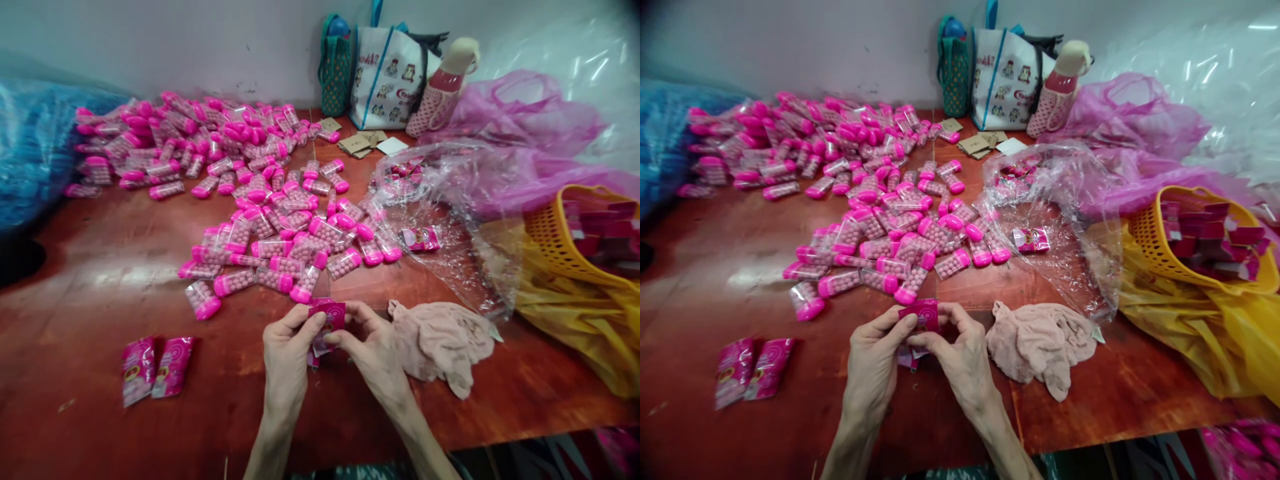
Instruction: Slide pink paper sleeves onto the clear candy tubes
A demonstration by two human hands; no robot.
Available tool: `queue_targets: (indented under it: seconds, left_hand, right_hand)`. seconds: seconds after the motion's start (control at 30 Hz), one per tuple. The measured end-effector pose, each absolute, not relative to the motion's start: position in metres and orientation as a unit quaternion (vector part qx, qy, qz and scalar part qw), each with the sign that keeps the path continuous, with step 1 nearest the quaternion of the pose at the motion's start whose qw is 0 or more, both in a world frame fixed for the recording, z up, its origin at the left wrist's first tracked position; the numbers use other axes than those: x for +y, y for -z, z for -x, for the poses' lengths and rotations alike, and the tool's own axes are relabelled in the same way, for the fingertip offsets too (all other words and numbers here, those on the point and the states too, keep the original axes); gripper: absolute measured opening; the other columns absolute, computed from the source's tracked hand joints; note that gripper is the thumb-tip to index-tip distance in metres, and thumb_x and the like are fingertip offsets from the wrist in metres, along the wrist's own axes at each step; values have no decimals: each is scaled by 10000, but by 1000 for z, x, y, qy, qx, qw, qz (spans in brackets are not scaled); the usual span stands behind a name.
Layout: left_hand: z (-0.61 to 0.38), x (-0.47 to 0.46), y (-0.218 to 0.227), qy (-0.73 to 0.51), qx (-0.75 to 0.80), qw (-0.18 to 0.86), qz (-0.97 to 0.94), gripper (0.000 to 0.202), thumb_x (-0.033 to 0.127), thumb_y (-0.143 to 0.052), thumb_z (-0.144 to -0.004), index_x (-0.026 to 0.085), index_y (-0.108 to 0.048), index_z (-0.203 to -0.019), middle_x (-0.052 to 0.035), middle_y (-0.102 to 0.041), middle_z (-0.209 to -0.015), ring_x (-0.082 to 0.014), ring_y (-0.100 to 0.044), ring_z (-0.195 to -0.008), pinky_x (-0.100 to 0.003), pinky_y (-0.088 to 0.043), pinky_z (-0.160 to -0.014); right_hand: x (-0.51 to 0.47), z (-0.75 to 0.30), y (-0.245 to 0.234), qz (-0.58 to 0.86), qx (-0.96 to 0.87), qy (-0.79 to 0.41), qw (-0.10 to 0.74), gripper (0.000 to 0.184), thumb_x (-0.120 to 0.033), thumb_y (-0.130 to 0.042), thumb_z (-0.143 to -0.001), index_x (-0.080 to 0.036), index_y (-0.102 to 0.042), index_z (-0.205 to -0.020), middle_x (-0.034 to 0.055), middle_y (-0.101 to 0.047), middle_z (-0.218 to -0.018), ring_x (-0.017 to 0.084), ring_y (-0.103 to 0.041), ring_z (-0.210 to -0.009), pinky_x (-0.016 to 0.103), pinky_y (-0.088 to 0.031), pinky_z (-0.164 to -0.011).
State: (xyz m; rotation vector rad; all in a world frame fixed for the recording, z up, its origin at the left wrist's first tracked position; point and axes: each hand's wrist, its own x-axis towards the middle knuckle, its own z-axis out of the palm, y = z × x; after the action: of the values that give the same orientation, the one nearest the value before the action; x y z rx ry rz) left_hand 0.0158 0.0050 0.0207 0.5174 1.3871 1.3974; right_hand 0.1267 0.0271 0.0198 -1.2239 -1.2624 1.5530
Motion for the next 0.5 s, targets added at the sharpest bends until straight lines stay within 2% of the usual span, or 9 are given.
queue_targets:
  seconds: [0.1, 0.27, 0.4, 0.5]
  left_hand:
    - [-16, 5, -20, -616, 537, 560, -133, 61, 154, -695, -644, 154, -699, -704, 5, -670, -637, -94, -568, -560, -197, -460, -558]
    - [-13, 6, -19, -622, 504, 595, -68, 65, 125, -714, -590, 127, -679, -644, -10, -663, -612, -94, -568, -538, -207, -469, -560]
    - [-8, 8, -15, -608, 476, 634, -46, 80, 142, -698, -622, 119, -671, -694, -22, -663, -634, -107, -583, -566, -230, -480, -595]
    - [-6, 9, -14, -620, 472, 625, -44, 103, 125, -694, -624, 126, -662, -722, -23, -668, -661, -128, -609, -620, -244, -486, -629]
  right_hand:
    - [23, -119, -16, 486, -503, -605, 380, 80, -208, -584, -741, -168, -652, -738, -9, -638, -677, 147, -562, -634, 236, -461, -612]
    - [21, -117, -21, 479, -560, -573, 357, 174, -156, -510, -795, -165, -601, -647, -21, -571, -633, 117, -490, -581, 207, -407, -553]
    - [23, -122, -25, 448, -549, -626, 326, 158, -199, -512, -813, -169, -613, -695, -16, -586, -658, 139, -538, -660, 224, -437, -623]
    - [24, -122, -23, 454, -500, -649, 350, 94, -225, -576, -773, -178, -642, -821, -6, -632, -728, 157, -575, -693, 238, -463, -630]
